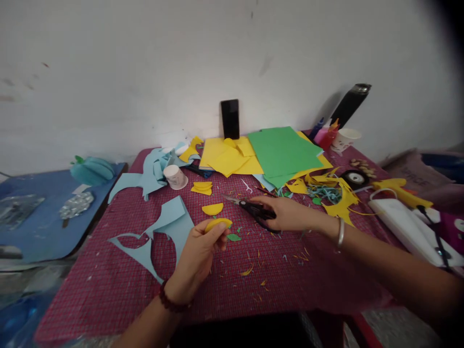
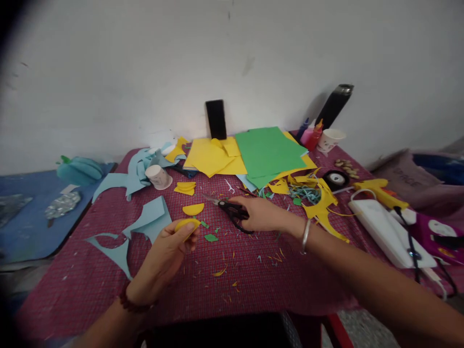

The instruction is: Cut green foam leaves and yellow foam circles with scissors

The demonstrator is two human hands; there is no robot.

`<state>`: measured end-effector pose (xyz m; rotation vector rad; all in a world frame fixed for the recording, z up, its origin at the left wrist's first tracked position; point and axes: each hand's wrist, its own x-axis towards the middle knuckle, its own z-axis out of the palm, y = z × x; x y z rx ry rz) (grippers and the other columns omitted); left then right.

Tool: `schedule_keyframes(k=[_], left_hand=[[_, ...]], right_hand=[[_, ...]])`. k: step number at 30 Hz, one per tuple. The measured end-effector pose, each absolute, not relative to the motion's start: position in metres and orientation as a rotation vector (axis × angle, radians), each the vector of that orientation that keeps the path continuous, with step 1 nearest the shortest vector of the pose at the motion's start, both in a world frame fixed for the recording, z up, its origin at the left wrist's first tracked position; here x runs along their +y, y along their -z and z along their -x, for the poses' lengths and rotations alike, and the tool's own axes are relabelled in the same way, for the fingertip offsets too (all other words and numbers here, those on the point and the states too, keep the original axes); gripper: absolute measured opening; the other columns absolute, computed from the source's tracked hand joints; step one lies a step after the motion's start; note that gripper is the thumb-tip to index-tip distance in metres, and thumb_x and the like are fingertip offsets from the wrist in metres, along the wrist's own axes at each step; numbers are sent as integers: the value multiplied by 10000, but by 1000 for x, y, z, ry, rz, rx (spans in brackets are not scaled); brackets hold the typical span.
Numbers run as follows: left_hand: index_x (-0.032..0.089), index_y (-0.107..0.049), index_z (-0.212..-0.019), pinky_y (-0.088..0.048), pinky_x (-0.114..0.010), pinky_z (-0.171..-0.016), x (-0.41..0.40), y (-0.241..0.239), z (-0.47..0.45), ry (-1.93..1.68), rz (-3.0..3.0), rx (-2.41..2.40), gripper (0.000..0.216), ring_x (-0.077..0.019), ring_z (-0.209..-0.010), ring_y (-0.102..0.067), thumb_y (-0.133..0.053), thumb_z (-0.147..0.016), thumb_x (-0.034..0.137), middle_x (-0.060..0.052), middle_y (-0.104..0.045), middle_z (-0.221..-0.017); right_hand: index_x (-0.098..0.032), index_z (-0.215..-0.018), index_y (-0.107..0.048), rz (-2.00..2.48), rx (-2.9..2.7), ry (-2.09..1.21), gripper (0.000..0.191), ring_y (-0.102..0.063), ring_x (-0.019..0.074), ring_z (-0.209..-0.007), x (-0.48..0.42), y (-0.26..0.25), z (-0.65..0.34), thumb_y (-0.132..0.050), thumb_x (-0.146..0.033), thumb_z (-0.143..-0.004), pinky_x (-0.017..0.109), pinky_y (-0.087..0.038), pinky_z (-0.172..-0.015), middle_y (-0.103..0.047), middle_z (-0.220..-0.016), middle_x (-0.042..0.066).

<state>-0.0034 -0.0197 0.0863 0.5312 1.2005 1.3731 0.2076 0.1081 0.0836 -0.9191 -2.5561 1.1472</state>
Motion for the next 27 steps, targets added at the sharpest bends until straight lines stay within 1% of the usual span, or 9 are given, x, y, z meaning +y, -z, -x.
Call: schedule_keyframes(k=[3, 4, 6, 8, 10, 15, 21, 24, 27], left_hand=[[145, -682, -686, -395, -179, -481, -22, -92, 2, -1469, -568, 1205, 131, -67, -505, -499, -777, -662, 233, 29, -605, -572], [147, -673, -683, -384, -179, -471, -22, -95, 1, -1491, -576, 1203, 127, -65, -496, -485, -772, -663, 224, 37, -586, -557], [150, -655, -689, -372, -179, -458, -22, -101, -2, -1531, -583, 1185, 130, -66, -488, -472, -763, -661, 216, 43, -570, -553], [150, -635, -688, -368, -179, -453, -22, -107, -5, -1555, -593, 1175, 135, -65, -482, -470, -751, -665, 216, 44, -564, -555], [154, -618, -697, -361, -179, -441, -22, -110, -8, -1571, -600, 1184, 139, -64, -464, -463, -738, -671, 220, 50, -553, -544], [160, -600, -714, -341, -178, -413, -23, -109, -12, -1579, -607, 1183, 157, -62, -434, -441, -738, -659, 212, 64, -528, -512], [148, -586, -652, -341, -166, -417, -25, -106, -16, -1551, -591, 1184, 166, -53, -442, -438, -738, -657, 215, 55, -538, -514], [147, -582, -647, -337, -168, -404, -25, -106, -18, -1537, -603, 1205, 182, -57, -438, -435, -744, -643, 230, 55, -530, -506], [150, -572, -650, -334, -167, -394, -24, -104, -20, -1518, -614, 1217, 199, -61, -437, -436, -745, -643, 247, 56, -524, -504]], right_hand=[[-216, -1424, -353, 780, -2269, -1618, 782, -616, 228, -912, 87, -100, -216, -688, -384, -737, 337, -492, -767, -636, -1134, 95], [-223, -1431, -341, 756, -2201, -1699, 803, -605, 235, -956, 76, -106, -218, -684, -444, -740, 351, -483, -805, -617, -1163, 101], [-244, -1436, -332, 749, -2076, -1839, 765, -575, 240, -1045, 51, -116, -222, -595, -569, -795, 366, -448, -884, -579, -1206, 103], [-251, -1441, -324, 735, -1978, -1913, 836, -568, 248, -1027, 30, -119, -224, -577, -668, -761, 367, -447, -866, -589, -1138, 103], [-253, -1421, -360, 728, -1914, -1938, 867, -569, 249, -957, 17, -114, -222, -590, -708, -720, 373, -450, -832, -596, -1060, 99], [-275, -1346, -481, 717, -1808, -1895, 727, -542, 214, -840, 10, -90, -215, -655, -614, -728, 350, -444, -760, -595, -1034, 80], [-260, -1327, -534, 673, -1763, -1898, 703, -526, 199, -783, 7, -85, -215, -680, -578, -717, 332, -436, -714, -608, -914, 61], [-270, -1311, -551, 687, -1737, -1911, 649, -551, 207, -827, 6, -86, -215, -696, -508, -724, 340, -452, -740, -627, -984, 69], [-296, -1281, -575, 707, -1704, -1905, 580, -563, 232, -952, 6, -85, -214, -709, -417, -730, 363, -455, -818, -625, -1131, 72]])
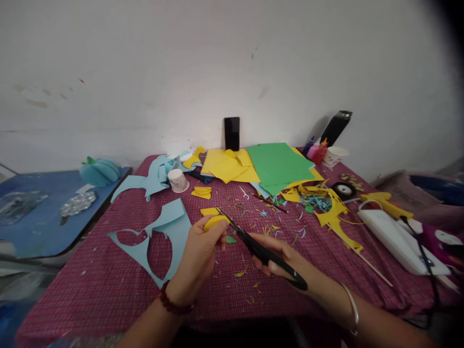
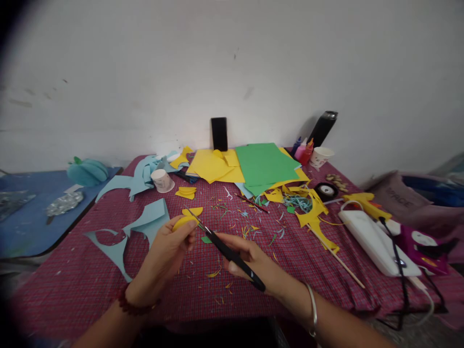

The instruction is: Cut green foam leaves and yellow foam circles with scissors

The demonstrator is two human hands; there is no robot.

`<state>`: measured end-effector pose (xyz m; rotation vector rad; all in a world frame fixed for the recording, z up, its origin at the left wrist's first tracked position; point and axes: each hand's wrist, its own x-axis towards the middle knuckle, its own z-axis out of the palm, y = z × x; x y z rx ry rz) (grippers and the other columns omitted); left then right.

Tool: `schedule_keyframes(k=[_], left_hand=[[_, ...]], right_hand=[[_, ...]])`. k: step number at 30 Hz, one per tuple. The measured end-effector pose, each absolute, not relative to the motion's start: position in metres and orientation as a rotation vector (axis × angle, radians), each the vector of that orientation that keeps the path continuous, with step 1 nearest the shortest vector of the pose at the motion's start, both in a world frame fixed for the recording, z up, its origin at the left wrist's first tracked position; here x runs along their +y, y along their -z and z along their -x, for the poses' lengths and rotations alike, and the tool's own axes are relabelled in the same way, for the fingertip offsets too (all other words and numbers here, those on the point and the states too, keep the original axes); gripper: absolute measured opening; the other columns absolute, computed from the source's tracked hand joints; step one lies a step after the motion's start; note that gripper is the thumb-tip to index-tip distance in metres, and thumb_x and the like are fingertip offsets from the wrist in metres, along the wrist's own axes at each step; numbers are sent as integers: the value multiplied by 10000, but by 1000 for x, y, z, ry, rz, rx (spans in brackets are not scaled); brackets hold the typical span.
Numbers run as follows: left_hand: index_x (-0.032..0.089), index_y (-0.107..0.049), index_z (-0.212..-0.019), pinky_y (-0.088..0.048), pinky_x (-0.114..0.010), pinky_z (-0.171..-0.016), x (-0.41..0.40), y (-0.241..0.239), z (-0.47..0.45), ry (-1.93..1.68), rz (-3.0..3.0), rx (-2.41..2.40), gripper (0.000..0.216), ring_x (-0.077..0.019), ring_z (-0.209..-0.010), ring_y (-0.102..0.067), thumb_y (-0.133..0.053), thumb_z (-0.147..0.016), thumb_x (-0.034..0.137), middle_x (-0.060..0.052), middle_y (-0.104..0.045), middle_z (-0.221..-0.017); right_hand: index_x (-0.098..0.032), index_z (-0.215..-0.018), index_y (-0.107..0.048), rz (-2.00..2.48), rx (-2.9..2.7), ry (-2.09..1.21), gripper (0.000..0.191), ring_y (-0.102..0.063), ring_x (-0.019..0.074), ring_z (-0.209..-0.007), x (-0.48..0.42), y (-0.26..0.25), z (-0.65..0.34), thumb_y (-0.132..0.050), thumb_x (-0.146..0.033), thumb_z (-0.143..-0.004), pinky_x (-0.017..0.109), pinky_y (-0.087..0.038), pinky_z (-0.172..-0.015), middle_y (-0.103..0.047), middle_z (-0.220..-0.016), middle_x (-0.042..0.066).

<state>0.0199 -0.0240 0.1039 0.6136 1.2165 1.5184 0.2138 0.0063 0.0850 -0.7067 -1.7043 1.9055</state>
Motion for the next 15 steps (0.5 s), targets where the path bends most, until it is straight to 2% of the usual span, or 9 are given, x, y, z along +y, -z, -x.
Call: schedule_keyframes(k=[2, 4, 8, 11, 15], left_hand=[[148, -578, -677, -340, -166, -396, -23, -102, -21, -1511, -610, 1219, 197, -61, -440, -439, -744, -651, 252, 57, -526, -510], [146, -580, -695, -345, -164, -399, -22, -101, -23, -1510, -604, 1213, 198, -60, -445, -441, -743, -657, 251, 57, -530, -519], [145, -565, -673, -347, -166, -405, -22, -102, -28, -1519, -589, 1210, 206, -59, -452, -439, -744, -647, 244, 54, -530, -522], [146, -556, -654, -349, -172, -407, -22, -103, -31, -1529, -585, 1207, 210, -63, -452, -438, -742, -640, 244, 52, -528, -511], [143, -563, -655, -344, -169, -400, -20, -102, -32, -1533, -574, 1197, 203, -60, -448, -439, -741, -640, 239, 53, -531, -515]], right_hand=[[-311, -1256, -595, 706, -1684, -1890, 543, -557, 237, -989, 7, -81, -213, -714, -367, -730, 364, -452, -830, -618, -1178, 65], [-316, -1251, -597, 699, -1660, -1889, 535, -566, 208, -884, 7, -75, -213, -717, -353, -731, 336, -460, -740, -629, -1141, 61], [-298, -1274, -579, 608, -1587, -1912, 580, -434, 116, -588, 5, -64, -213, -725, -420, -726, 255, -351, -522, -618, -820, 21], [-282, -1287, -567, 540, -1542, -1910, 613, -384, 105, -565, 3, -59, -212, -723, -475, -727, 240, -317, -507, -541, -696, -12], [-266, -1333, -520, 521, -1537, -1912, 648, -407, 106, -594, 1, -58, -214, -666, -548, -769, 237, -329, -523, -540, -742, 1]])
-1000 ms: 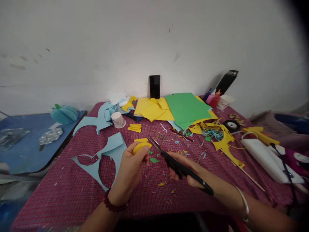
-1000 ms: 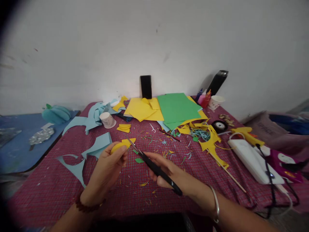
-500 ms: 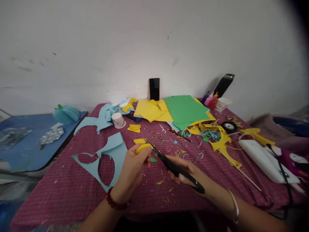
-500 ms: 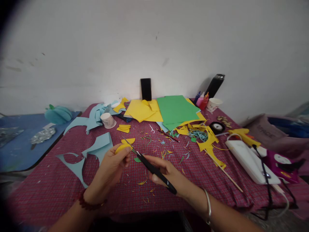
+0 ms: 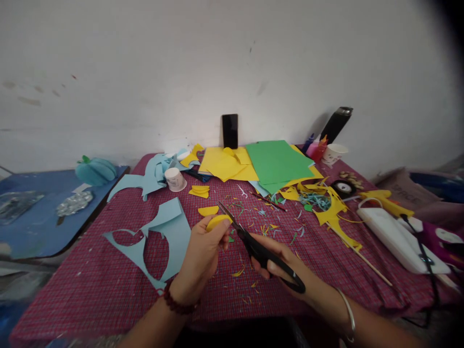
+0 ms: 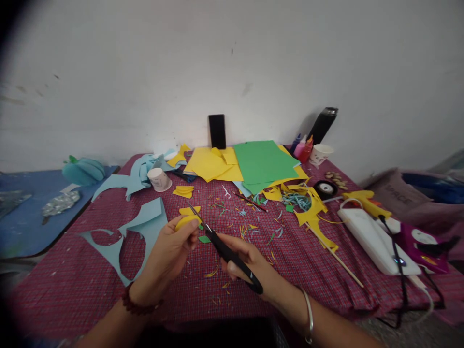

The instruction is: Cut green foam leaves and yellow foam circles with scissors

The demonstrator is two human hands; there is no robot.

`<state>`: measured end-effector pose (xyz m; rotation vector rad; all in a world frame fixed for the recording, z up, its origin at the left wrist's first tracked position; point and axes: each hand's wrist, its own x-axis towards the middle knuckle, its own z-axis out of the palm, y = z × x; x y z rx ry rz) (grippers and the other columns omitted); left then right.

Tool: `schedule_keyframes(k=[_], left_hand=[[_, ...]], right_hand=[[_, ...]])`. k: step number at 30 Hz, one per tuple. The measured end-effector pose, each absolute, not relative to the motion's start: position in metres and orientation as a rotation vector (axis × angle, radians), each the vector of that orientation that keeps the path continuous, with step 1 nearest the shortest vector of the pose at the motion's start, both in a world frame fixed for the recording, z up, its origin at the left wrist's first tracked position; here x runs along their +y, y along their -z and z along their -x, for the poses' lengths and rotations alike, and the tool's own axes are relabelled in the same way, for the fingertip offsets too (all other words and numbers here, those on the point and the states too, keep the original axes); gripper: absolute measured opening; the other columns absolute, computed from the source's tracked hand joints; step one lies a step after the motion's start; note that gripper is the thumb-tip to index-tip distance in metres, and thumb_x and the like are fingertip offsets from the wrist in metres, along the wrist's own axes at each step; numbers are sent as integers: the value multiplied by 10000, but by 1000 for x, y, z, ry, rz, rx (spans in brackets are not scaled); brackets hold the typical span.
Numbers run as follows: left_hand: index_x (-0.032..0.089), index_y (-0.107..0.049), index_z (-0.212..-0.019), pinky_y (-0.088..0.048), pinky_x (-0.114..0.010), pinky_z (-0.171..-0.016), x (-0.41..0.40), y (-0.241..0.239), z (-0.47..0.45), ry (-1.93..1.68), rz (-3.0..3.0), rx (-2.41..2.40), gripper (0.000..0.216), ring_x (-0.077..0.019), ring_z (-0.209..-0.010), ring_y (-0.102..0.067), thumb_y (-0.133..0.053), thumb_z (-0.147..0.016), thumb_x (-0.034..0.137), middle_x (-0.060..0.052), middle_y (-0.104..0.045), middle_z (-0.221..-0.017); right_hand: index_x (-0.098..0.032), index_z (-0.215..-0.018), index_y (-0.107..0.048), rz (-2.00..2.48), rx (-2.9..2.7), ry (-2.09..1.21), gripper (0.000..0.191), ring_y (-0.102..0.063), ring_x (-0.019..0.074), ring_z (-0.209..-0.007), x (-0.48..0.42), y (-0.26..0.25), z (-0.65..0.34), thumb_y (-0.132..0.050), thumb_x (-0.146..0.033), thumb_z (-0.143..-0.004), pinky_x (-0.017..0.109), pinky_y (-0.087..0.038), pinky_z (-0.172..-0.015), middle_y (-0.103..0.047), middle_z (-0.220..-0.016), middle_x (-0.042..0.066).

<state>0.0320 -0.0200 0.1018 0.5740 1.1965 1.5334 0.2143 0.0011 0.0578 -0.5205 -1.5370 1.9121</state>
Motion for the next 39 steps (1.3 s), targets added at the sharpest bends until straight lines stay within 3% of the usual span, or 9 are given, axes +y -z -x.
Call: schedule_keyframes(k=[6, 21, 27, 33, 39], left_hand=[[134, -576, -654, -342, -157, -399, -17, -100, -31, -1499, -578, 1202, 180, -46, -439, -428, -736, -637, 213, 56, -528, -517], [143, -564, -674, -337, -162, -390, -16, -97, -36, -1506, -560, 1174, 192, -54, -436, -426, -738, -658, 224, 60, -520, -506], [144, -579, -669, -346, -166, -401, -16, -95, -33, -1470, -574, 1148, 205, -58, -447, -444, -726, -699, 283, 46, -538, -532], [148, -583, -625, -335, -167, -393, -15, -95, -30, -1441, -642, 1204, 215, -58, -441, -426, -711, -703, 301, 45, -521, -522], [155, -572, -587, -330, -169, -389, -12, -96, -27, -1387, -710, 1205, 244, -64, -451, -422, -705, -704, 323, 44, -499, -520]], right_hand=[[-238, -1338, -519, 542, -1572, -1918, 706, -423, 112, -600, 4, -59, -220, -674, -584, -742, 243, -335, -530, -549, -741, 9], [-252, -1249, -613, 652, -1539, -1791, 564, -365, 96, -520, 1, -60, -215, -717, -433, -725, 254, -389, -543, -492, -621, -25], [-254, -1240, -622, 717, -1571, -1770, 553, -412, 106, -519, 0, -62, -220, -714, -434, -725, 249, -397, -510, -563, -667, 1], [-260, -1230, -633, 758, -1584, -1750, 522, -581, 177, -741, 1, -65, -226, -708, -415, -737, 327, -483, -707, -670, -942, 69], [-245, -1247, -622, 752, -1628, -1748, 521, -579, 180, -767, 3, -68, -230, -685, -417, -758, 325, -486, -703, -668, -888, 63]])
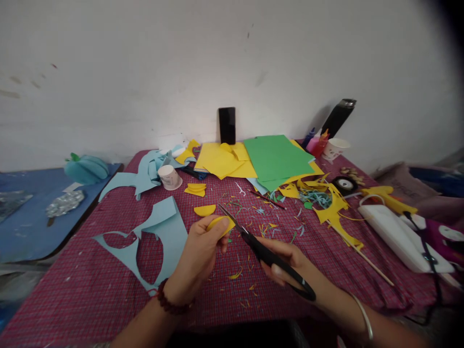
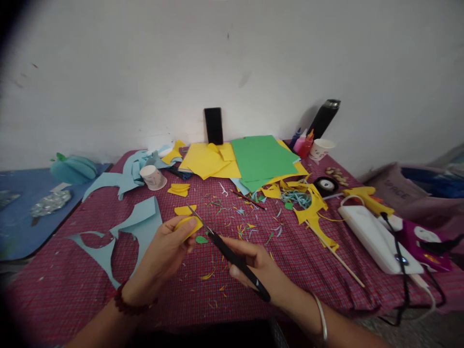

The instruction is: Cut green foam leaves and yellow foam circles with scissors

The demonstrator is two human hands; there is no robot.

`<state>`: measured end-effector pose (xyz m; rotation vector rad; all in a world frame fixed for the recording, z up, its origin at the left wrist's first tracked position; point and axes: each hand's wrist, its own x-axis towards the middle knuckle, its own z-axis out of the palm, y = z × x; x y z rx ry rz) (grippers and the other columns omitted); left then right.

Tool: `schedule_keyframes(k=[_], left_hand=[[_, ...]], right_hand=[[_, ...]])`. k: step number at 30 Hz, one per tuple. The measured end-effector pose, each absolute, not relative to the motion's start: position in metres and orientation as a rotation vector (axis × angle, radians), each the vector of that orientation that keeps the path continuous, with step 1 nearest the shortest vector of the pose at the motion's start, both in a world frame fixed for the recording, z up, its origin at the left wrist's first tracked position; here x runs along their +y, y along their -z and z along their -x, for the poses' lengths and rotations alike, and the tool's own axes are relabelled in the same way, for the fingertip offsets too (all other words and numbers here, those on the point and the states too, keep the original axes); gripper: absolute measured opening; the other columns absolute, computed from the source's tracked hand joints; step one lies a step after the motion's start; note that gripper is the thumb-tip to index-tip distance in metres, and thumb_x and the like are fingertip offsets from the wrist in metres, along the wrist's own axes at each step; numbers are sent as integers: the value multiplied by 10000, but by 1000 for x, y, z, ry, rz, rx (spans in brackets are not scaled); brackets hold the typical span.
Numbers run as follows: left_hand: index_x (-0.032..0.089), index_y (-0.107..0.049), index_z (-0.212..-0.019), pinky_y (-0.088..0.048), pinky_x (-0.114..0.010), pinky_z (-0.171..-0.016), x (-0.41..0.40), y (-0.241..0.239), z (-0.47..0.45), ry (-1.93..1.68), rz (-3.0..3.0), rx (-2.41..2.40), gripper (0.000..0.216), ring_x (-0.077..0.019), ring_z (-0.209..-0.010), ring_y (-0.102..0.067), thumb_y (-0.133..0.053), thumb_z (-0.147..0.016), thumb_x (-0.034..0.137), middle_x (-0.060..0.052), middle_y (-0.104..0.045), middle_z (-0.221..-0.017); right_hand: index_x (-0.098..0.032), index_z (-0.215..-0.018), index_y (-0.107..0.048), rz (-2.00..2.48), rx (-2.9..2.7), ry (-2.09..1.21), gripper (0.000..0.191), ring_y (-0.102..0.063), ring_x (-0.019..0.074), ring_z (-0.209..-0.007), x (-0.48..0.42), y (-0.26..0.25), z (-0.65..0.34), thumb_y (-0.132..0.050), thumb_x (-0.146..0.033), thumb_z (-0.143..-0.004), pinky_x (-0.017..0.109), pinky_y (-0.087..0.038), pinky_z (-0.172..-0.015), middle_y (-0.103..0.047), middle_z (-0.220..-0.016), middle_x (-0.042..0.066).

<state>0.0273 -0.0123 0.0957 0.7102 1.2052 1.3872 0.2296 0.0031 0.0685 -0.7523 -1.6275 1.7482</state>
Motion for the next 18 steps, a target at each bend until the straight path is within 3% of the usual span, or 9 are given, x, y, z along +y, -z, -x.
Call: schedule_keyframes(k=[4, 13, 16, 18], left_hand=[[158, -565, -567, -337, -172, -398, -12, -97, -26, -1351, -729, 1213, 249, -63, -447, -404, -700, -705, 315, 46, -484, -509], [154, -593, -546, -356, -181, -396, -11, -100, -22, -1272, -775, 1192, 227, -69, -444, -417, -694, -681, 306, 28, -502, -512], [157, -585, -541, -355, -182, -390, -10, -100, -22, -1254, -784, 1179, 232, -71, -438, -415, -692, -683, 305, 30, -495, -503], [158, -579, -540, -351, -181, -387, -10, -99, -21, -1242, -786, 1178, 235, -70, -434, -415, -691, -686, 304, 32, -493, -499]], right_hand=[[-256, -1246, -623, 741, -1659, -1738, 511, -563, 185, -804, 4, -72, -233, -669, -441, -772, 326, -468, -716, -659, -919, 69], [-256, -1282, -591, 739, -1668, -1844, 514, -327, 81, -494, 5, -73, -241, -651, -423, -799, 204, -281, -429, -505, -623, -19], [-277, -1322, -545, 714, -1681, -1937, 516, -304, 59, -463, 8, -66, -246, -630, -402, -828, 184, -241, -411, -560, -662, -19], [-299, -1321, -541, 737, -1721, -1922, 497, -402, 61, -494, 11, -64, -250, -631, -367, -837, 183, -324, -441, -656, -835, 20]])
